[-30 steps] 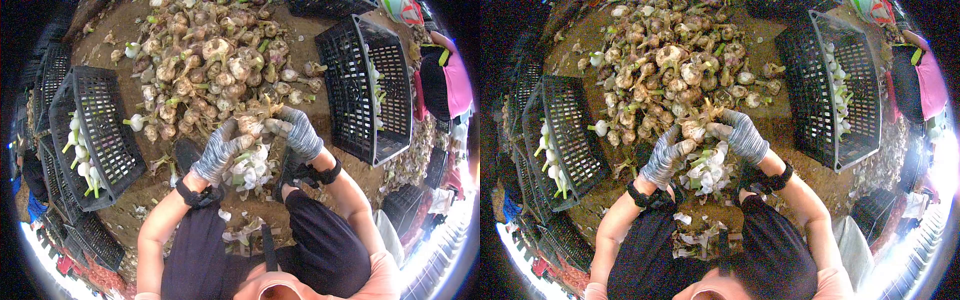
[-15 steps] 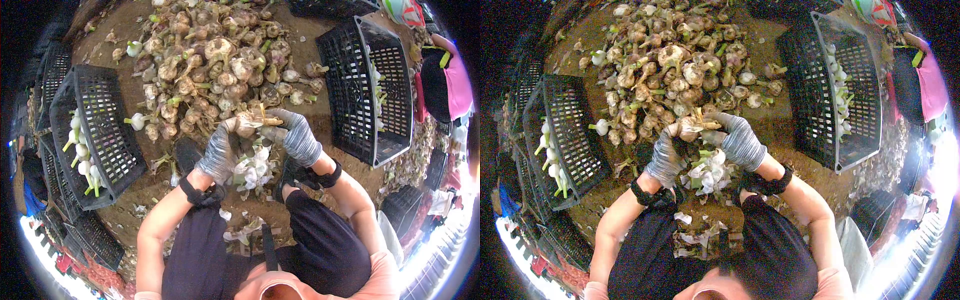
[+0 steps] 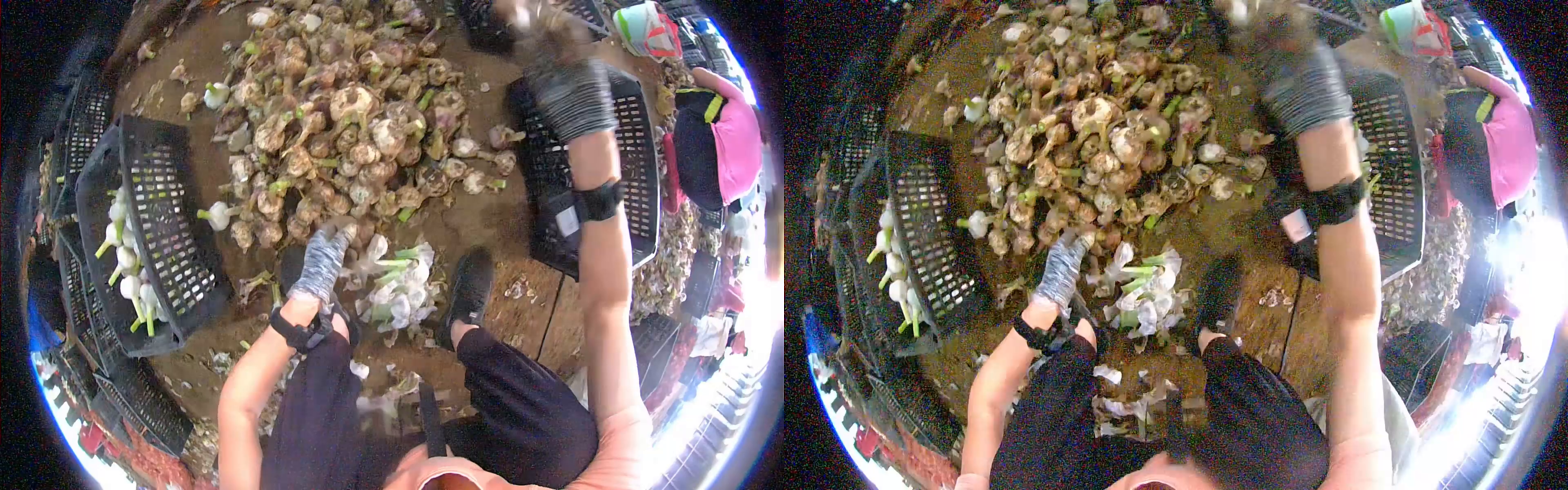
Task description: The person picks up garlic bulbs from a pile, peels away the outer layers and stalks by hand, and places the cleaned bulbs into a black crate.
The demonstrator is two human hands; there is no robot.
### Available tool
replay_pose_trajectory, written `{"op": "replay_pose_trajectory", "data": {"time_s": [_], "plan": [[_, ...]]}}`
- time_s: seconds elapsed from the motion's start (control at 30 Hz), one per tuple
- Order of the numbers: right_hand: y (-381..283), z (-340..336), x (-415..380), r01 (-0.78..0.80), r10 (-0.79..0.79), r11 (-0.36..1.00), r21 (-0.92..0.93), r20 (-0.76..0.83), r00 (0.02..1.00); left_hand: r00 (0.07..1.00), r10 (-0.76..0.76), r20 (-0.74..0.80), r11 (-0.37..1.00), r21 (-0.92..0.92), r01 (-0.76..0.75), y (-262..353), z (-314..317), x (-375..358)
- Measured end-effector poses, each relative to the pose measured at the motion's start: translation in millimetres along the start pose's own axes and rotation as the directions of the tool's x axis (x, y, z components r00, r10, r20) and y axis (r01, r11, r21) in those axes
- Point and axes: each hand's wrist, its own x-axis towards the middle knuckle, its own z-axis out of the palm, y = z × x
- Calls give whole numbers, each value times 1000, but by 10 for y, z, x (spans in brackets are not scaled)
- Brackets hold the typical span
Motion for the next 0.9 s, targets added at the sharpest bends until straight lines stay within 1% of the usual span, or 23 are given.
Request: {"op": "replay_pose_trajectory", "data": {"time_s": [0.03, 0.07, 0.1, 0.13, 0.17, 0.23, 0.27, 0.3, 0.37, 0.4, 0.43, 0.47, 0.5, 0.53, 0.57, 0.63, 0.67, 0.7, 0.73, 0.77, 0.8, 0.83, 0.9], "plan": [[-44, 45, 38, 123, -122, 990, 74, -15, 992, 1000, -10, 5, 1000, 20, 10, -11, -54, 2], [40, 87, -4, 110, -110, 990, 87, -13, 994, 996, 6, -92, 987, 161, 9, 59, -32, -26], [137, 145, -98, 46, -44, 999, 27, -45, 998, 958, 274, -84, 919, 315, -235, -124, -139, 55], [213, 207, -148, -20, 17, 999, -33, -80, 997, 892, 434, -129, 779, 550, -300, -254, -237, 130], [433, 158, -159, -60, 62, 997, -41, 54, 997, 802, 585, -123, 583, 751, -310, -207, -270, 135], [838, 226, -406, -348, 269, 891, -291, -279, 922, 772, 635, -34, 484, 796, -364, 44, -323, 77], [1025, 186, -497, -426, 346, 859, -284, -292, 892, 844, 522, -127, 556, 801, -223, 74, -329, 106], [1229, 106, -587, -501, 419, 820, -278, -304, 855, 844, 521, -126, 553, 804, -221, 99, -315, 152], [1651, -66, -775, -571, 477, 655, -495, -314, 821, 800, 594, -87, 347, 925, -157, 161, -287, 275], [1730, 45, -866, -538, 479, 645, -542, -261, 838, 805, 591, -51, 173, 983, -65, 46, -303, 443], [1792, 135, -966, -502, 482, 634, -588, -207, 851, 804, 592, -52, 174, 983, -64, 44, -291, 517], [1922, 126, -1047, -386, 456, 722, -574, -24, 889, 829, 554, -72, 196, 979, -46, 56, -261, 571], [1969, 72, -1105, -385, 455, 722, -575, -25, 890, 853, 515, -91, 219, 975, -28, 58, -241, 596], [1901, 230, -1094, -491, 535, 641, -590, -115, 837, 869, 489, -78, 316, 944, -93, 129, -237, 541], [1853, 321, -1080, -589, 603, 550, -591, -206, 770, 868, 490, -78, 316, 944, -94, 147, -221, 467], [1828, 335, -1089, -504, 541, 580, -640, -161, 826, 788, 611, 75, 358, 862, -360, 120, -188, 275], [1825, 340, -1106, -416, 478, 599, -684, -111, 871, 790, 600, 127, 463, 750, -473, 105, -175, 192], [1826, 342, -1117, -420, 477, 600, -681, -117, 871, 791, 597, 134, 462, 749, -475, 85, -155, 105], [1829, 344, -1115, -256, 354, 609, -751, -32, 935, 898, 407, 166, 769, 469, -435, 165, -86, -22], [1824, 352, -1120, -86, 231, 590, -803, 66, 971, 939, 216, 269, 956, 137, -259, 268, 3, -138], [1799, 393, -1137, -79, 217, 563, -823, 55, 975, 926, 233, 297, 968, 20, -250, 401, 122, -242], [1837, 396, -1161, -82, 219, 558, -826, 51, 974, 925, 233, 300, 968, 14, -249, 404, 187, -262], [1930, 373, -1211, -86, 173, 662, -744, 41, 984, 874, 383, 299, 873, 192, -448, 417, 282, -283]]}}
